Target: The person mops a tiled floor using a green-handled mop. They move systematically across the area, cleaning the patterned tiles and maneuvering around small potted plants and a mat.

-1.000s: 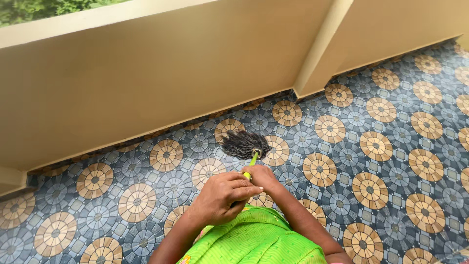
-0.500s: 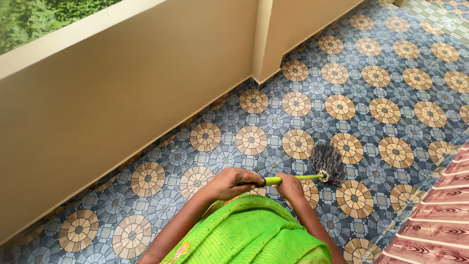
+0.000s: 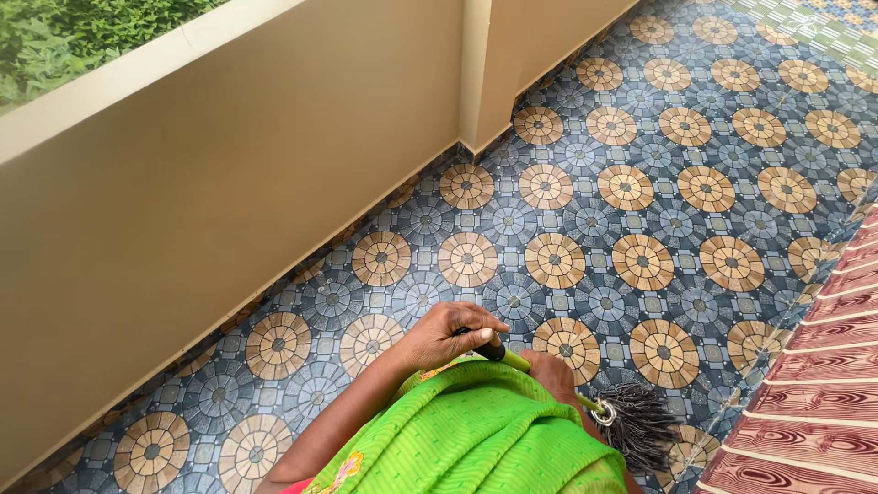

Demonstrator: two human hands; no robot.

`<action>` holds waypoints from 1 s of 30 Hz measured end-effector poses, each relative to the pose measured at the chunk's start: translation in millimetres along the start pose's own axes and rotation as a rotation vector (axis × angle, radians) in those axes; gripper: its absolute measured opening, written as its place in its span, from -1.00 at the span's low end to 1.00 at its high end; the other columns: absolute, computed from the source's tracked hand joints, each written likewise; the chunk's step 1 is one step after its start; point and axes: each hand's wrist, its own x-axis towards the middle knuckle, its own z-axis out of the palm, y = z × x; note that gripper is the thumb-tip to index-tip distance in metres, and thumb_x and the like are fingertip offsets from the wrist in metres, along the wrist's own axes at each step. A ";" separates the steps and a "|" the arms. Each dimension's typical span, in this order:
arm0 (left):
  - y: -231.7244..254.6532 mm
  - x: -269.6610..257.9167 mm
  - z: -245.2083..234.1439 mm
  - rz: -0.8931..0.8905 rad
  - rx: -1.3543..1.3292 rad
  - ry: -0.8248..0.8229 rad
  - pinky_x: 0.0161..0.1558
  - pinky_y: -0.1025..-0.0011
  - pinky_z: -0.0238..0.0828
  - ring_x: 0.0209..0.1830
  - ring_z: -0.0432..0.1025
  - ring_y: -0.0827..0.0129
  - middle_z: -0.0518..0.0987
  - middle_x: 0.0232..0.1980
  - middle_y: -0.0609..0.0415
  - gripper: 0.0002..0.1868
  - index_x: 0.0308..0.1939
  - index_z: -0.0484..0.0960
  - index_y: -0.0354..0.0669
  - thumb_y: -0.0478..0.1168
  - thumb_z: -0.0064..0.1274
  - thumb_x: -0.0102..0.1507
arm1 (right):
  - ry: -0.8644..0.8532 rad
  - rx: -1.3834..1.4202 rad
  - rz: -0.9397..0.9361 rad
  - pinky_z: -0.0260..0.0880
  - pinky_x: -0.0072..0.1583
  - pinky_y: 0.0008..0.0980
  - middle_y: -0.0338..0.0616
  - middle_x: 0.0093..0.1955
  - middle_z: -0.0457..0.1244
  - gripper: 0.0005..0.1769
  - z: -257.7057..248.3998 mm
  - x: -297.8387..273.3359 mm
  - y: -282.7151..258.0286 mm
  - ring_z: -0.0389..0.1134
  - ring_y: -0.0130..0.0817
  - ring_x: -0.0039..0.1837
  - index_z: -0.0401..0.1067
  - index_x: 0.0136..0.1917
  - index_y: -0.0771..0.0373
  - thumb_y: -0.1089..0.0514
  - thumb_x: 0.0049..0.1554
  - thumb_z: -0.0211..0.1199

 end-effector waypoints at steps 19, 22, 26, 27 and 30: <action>60.5 -54.7 14.2 0.167 0.519 0.136 0.29 0.15 0.42 0.04 0.56 0.13 0.69 -0.13 -0.03 -0.74 0.05 0.70 -0.20 -0.21 0.13 0.31 | 0.070 0.008 -0.472 0.43 -0.04 -0.06 -0.10 -0.12 0.43 -0.79 26.1 123.2 -81.9 0.46 0.01 -0.03 0.56 -0.12 -0.04 -0.10 0.02 0.27; 70.0 -56.3 12.0 0.129 0.587 0.156 0.46 -0.01 0.16 -0.02 0.57 0.18 0.70 -0.22 0.00 -0.75 0.01 0.72 -0.20 -0.24 0.12 0.28 | -0.034 0.176 -0.517 0.39 -0.07 -0.09 -0.13 -0.11 0.40 -0.78 20.3 125.4 -106.5 0.43 -0.05 -0.06 0.56 -0.11 -0.03 -0.08 0.07 0.18; 78.5 -49.7 7.2 0.139 0.624 0.165 0.55 -0.12 -0.01 -0.02 0.57 0.21 0.71 -0.24 0.02 -0.76 -0.05 0.74 -0.15 -0.24 0.15 0.21 | -0.327 0.404 -0.399 0.31 -0.13 -0.09 -0.06 -0.20 0.28 -0.66 -0.5 102.4 -149.3 0.31 -0.05 -0.11 0.46 -0.11 0.18 -0.11 0.22 0.09; 79.3 -46.8 6.6 0.146 0.660 0.168 0.54 -0.14 -0.04 -0.01 0.57 0.19 0.71 -0.25 0.00 -0.76 -0.07 0.76 -0.14 -0.25 0.15 0.20 | -0.327 0.471 -0.549 0.31 -0.11 -0.12 -0.06 -0.18 0.24 -0.71 -3.9 93.6 -153.9 0.29 -0.09 -0.10 0.43 -0.08 0.19 -0.06 0.22 0.09; 77.3 -36.3 4.2 0.175 0.710 0.189 0.53 -0.18 -0.06 0.00 0.58 0.21 0.72 -0.23 0.01 -0.73 -0.07 0.75 -0.14 -0.25 0.14 0.16 | -0.313 0.538 -0.794 0.32 -0.08 -0.15 -0.08 -0.18 0.26 -0.75 -2.8 73.1 -157.8 0.31 -0.12 -0.11 0.43 -0.06 0.17 -0.04 0.20 0.12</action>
